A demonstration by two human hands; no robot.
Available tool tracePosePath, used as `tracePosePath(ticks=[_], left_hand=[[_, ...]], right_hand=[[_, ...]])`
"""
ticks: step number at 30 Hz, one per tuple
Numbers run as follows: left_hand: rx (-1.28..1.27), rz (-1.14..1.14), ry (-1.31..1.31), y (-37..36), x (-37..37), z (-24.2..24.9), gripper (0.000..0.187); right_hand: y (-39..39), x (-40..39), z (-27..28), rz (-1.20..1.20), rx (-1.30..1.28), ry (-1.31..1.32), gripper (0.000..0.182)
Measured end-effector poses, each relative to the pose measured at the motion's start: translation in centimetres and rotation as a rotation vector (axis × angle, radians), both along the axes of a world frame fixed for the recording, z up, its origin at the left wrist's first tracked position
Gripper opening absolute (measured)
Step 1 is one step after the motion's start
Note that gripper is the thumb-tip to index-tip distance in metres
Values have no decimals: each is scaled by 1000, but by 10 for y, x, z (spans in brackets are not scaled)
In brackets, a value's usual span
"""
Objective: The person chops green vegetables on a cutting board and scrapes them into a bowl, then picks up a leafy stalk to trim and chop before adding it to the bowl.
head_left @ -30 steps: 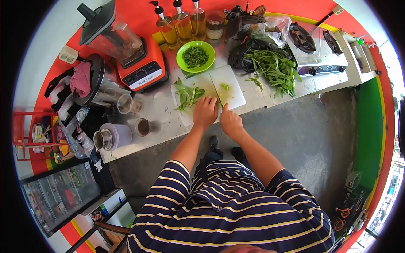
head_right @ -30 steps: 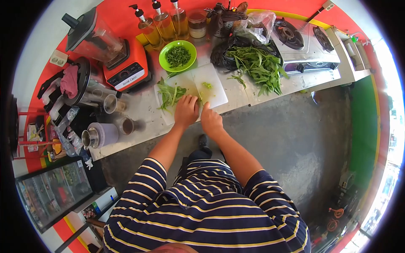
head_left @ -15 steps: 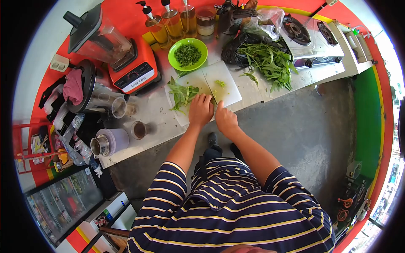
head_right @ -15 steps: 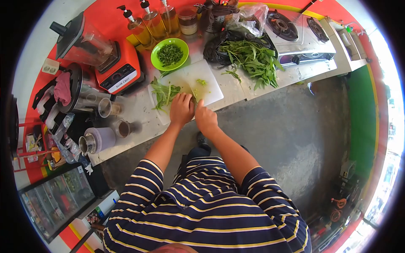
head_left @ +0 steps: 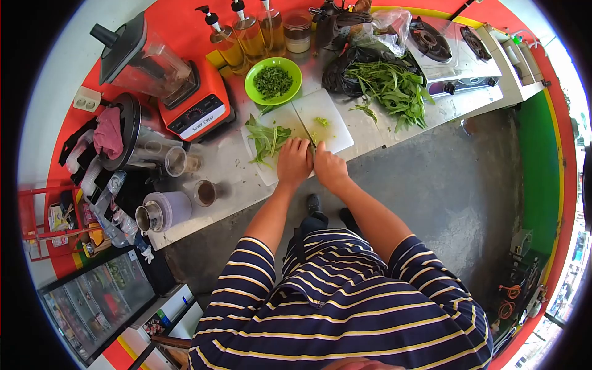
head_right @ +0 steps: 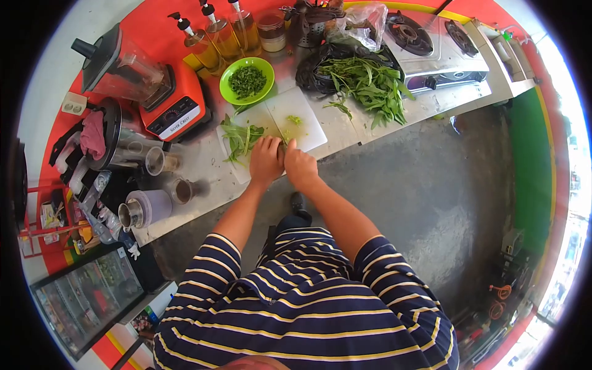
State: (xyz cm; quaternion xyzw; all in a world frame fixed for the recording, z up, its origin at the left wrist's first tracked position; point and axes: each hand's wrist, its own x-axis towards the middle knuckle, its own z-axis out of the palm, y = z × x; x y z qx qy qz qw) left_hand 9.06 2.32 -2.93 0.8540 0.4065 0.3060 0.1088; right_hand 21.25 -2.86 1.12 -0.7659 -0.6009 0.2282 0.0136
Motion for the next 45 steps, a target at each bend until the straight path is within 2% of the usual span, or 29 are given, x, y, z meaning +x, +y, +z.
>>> tracePosePath(ticks=[1,5,7,11,13,16,20,22,28,30,34,37,42,43,45], left_hand=[[2,-1,2,0,0,-1,13],[-2,17,-5,0,0,-4,13],[-16,18,-5,1,0,-3,12],[-41,7,-3,0,0,-4,9],[-33,2,7,1,0,-6,9],[-7,19,-29,1,0,-4,9],[-81,16,-86,2,-2,0,8],[-92,-1,-81,2,-2,0,8],[-112,34,-83,1,-2,2,9],[-222,37,-251,0,-4,4,7],[-281,62,-264,2,-8,4,7],[-279,39,-197,5,-8,2,7],[-219,1,-247,0,-11,1,10],[-276,-16,-227,1,-14,4,17],[-175,-60,-171,-3,-24,11,22]], right_hand=[[6,2,4,-3,-28,75,34],[-4,-2,5,7,-9,55,35],[-18,-7,5,-20,-45,37,28],[-10,-6,1,0,-53,60,27],[5,-1,1,27,-3,69,34],[3,0,3,44,0,35,35],[-19,-7,-4,62,11,-93,26],[-16,-10,-3,37,-57,-71,26],[7,0,10,70,-42,-17,30],[-5,0,8,63,-57,-13,30],[-25,-10,-1,24,-49,-17,28],[-9,-9,-3,38,-25,12,27],[15,7,-2,63,-23,31,28],[18,12,2,24,-30,56,29],[16,21,7,15,-11,42,27]])
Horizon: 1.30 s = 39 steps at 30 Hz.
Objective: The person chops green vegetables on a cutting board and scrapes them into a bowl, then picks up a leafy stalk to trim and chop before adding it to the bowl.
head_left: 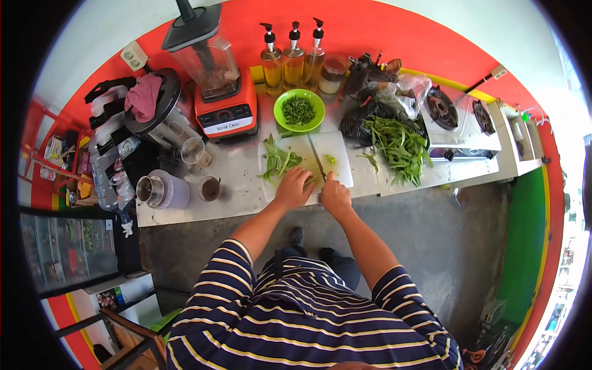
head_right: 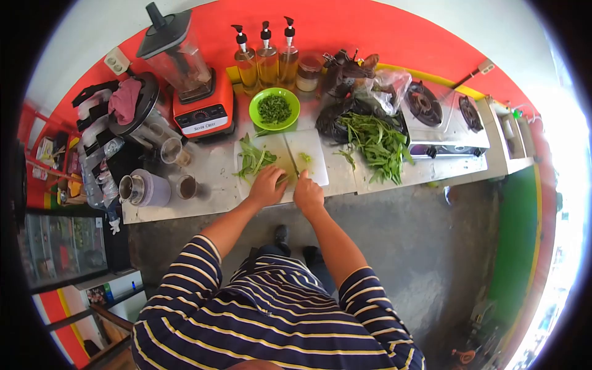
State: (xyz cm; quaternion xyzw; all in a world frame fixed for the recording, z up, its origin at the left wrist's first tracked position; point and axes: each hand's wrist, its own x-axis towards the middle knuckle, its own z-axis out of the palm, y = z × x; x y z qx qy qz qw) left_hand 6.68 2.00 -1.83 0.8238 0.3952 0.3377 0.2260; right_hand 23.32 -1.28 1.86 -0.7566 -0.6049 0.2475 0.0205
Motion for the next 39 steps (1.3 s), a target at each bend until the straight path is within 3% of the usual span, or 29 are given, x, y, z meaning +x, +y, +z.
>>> tracePosePath(ticks=[4,10,39], left_hand=[[115,-198,234,-1,-31,15,36],[37,-228,472,2,-40,14,48],[132,-207,386,-2,-39,3,45]], right_hand=[[-19,14,-6,-90,125,66,25],[-44,4,-4,-34,154,258,31],[-22,-27,1,103,-50,-53,23]])
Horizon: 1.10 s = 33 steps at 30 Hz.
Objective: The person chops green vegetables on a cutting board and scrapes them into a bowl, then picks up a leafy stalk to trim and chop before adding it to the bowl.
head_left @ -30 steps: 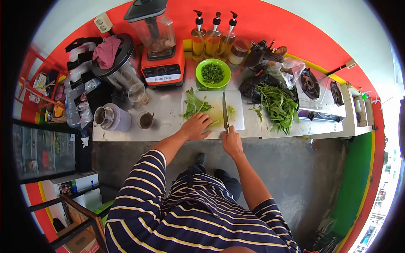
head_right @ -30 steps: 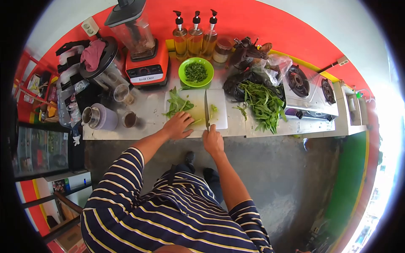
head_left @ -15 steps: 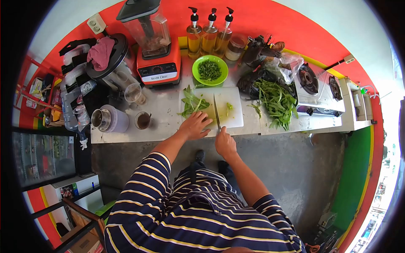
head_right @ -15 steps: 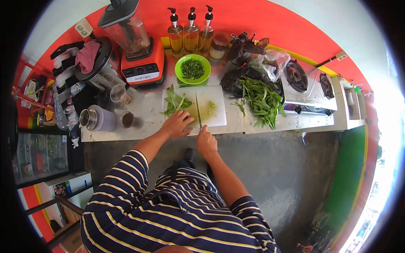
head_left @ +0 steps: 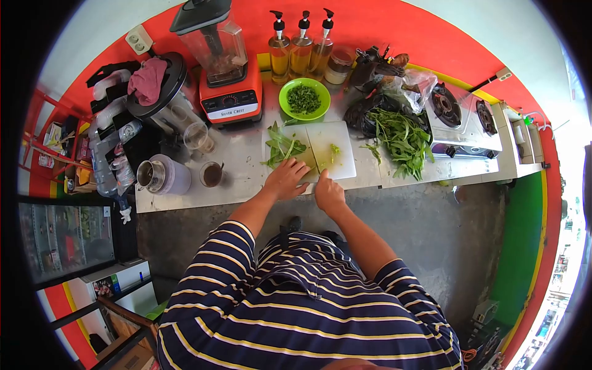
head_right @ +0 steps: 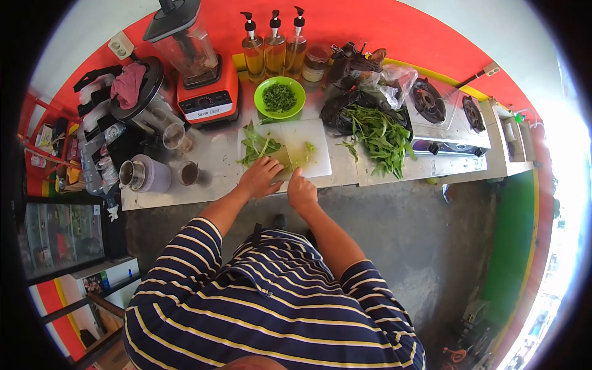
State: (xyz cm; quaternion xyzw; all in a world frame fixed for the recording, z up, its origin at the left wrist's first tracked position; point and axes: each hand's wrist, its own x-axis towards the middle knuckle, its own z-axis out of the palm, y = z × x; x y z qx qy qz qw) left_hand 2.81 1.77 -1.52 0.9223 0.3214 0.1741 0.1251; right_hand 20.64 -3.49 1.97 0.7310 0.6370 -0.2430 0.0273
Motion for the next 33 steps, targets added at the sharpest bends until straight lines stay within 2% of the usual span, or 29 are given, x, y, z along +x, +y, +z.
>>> tracePosePath(ticks=[7,13,20,26,33], left_hand=[[20,9,-12,-1,-2,-3,43],[-19,8,-8,2,-2,-2,43],[-32,25,36,1,-1,5,45],[16,40,-43,3,-1,-3,47],[7,34,-115,2,-1,0,46]], right_hand=[[9,-4,16,21,-33,11,25],[-14,-11,0,-34,-49,-11,28],[16,6,11,28,-81,-11,28],[-5,2,22,21,-141,6,27],[-6,-2,4,15,-93,-19,26]])
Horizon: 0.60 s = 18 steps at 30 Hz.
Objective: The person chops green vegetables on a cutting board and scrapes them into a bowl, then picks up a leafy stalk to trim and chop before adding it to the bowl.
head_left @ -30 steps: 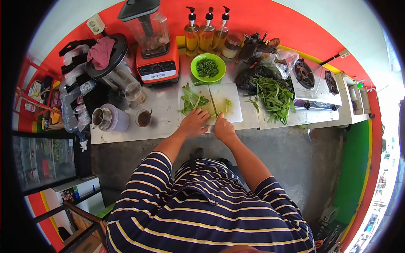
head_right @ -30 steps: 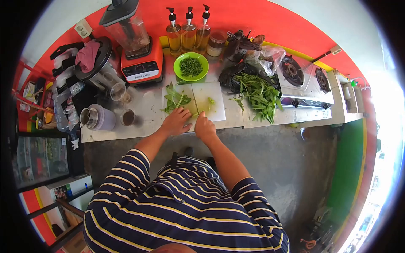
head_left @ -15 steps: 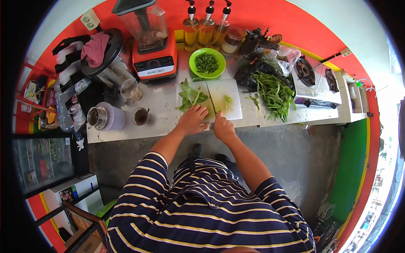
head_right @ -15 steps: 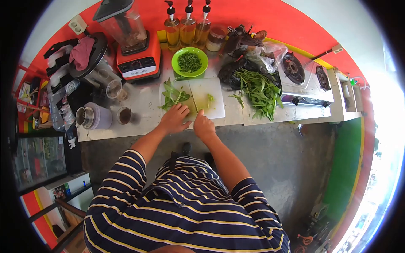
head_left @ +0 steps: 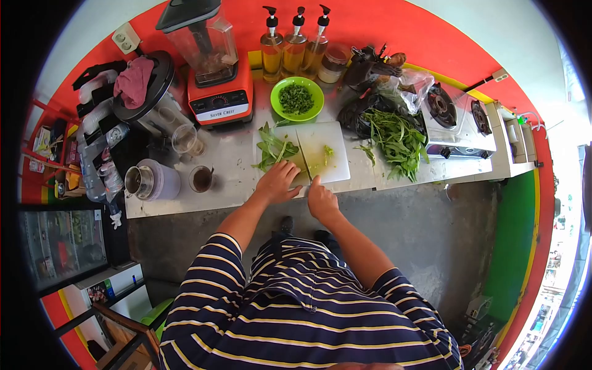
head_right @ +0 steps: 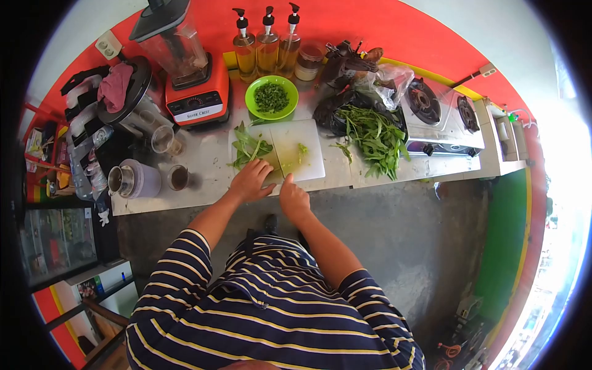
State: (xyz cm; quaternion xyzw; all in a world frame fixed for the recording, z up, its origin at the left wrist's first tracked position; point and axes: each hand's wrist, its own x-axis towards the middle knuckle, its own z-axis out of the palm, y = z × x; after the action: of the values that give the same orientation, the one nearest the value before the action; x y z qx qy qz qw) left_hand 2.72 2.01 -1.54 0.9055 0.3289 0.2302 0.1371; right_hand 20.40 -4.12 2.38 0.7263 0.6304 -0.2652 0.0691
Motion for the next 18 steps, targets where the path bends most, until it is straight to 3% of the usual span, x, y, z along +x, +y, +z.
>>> tracePosePath(ticks=[7,18], left_hand=[[-35,1,-83,1,0,-7,25],[-22,14,-86,1,5,-4,23]], right_hand=[[-1,6,4,55,1,1,31],[15,4,3,27,7,63,35]])
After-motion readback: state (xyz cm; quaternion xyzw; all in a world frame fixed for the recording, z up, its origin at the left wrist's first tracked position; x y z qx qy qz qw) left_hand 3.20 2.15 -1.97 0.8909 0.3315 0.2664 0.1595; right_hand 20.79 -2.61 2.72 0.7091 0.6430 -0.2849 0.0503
